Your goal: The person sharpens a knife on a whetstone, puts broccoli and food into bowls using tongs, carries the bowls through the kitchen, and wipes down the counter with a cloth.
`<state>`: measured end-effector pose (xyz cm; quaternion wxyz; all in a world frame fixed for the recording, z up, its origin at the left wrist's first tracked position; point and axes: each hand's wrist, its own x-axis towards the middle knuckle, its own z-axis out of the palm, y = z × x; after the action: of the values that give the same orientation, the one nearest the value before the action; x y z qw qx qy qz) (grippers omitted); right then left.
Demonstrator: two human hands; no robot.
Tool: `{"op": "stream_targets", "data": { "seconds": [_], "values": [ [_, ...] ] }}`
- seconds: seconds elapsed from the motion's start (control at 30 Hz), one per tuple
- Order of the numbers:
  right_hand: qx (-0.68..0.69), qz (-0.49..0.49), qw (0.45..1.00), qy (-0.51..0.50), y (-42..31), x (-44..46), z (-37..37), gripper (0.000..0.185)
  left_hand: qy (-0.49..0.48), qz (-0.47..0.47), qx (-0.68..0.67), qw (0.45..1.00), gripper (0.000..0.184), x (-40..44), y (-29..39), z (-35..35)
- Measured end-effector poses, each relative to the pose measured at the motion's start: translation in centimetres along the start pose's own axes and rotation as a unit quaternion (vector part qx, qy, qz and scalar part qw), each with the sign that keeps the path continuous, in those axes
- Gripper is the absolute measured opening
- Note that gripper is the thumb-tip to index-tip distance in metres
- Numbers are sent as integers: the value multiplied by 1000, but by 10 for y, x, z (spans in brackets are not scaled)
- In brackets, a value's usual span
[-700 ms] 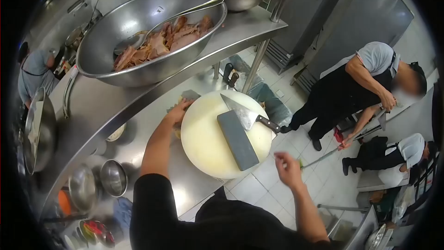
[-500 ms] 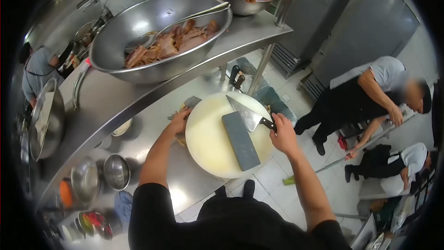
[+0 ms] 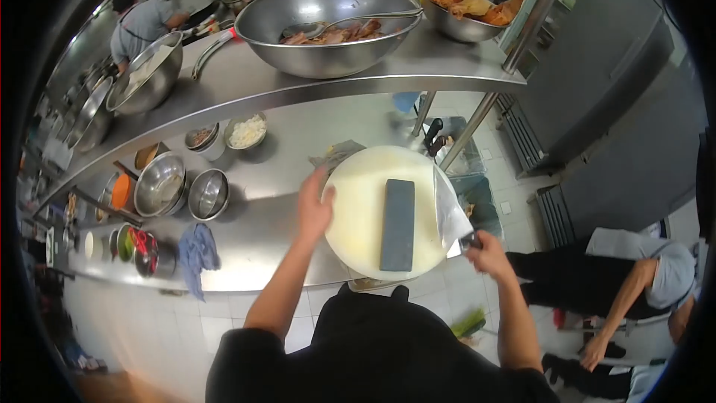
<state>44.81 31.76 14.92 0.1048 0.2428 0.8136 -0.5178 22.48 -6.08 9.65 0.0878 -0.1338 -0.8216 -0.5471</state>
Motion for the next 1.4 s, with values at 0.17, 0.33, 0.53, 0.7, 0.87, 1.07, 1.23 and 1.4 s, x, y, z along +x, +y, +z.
{"op": "stream_targets", "data": {
  "seconds": [0.17, 0.33, 0.53, 0.7, 0.87, 1.07, 1.23, 1.4],
  "values": [
    [113, 40, 982, -143, 3, -58, -12, 47, -232, 238, 124, 935, 67, -123, 149, 42],
    [-72, -44, 953, -290, -21, 12, -25, 48, -391, 178, 302, 851, 83, -135, 147, 111],
    [-93, -182, 979, 7, -44, 102, 64, 48, -333, 101, 398, 849, 89, -11, 104, 138],
    [-128, -336, 926, -115, 19, 34, 27, 48, -406, 144, 399, 809, 106, -114, 137, 97],
    [-203, -255, 929, -174, -6, 74, -3, 48, -389, 145, 391, 822, 105, -99, 129, 113],
    [-101, -234, 967, 2, -31, 101, 63, 50, -389, 98, 397, 825, 103, 0, 120, 126],
    [-183, -371, 899, -141, 17, 27, 9, 48, -473, 164, 325, 803, 111, -129, 140, 82],
    [-205, -252, 946, -15, -38, 113, 32, 45, -386, 109, 368, 839, 107, -5, 102, 131]
  ]
}}
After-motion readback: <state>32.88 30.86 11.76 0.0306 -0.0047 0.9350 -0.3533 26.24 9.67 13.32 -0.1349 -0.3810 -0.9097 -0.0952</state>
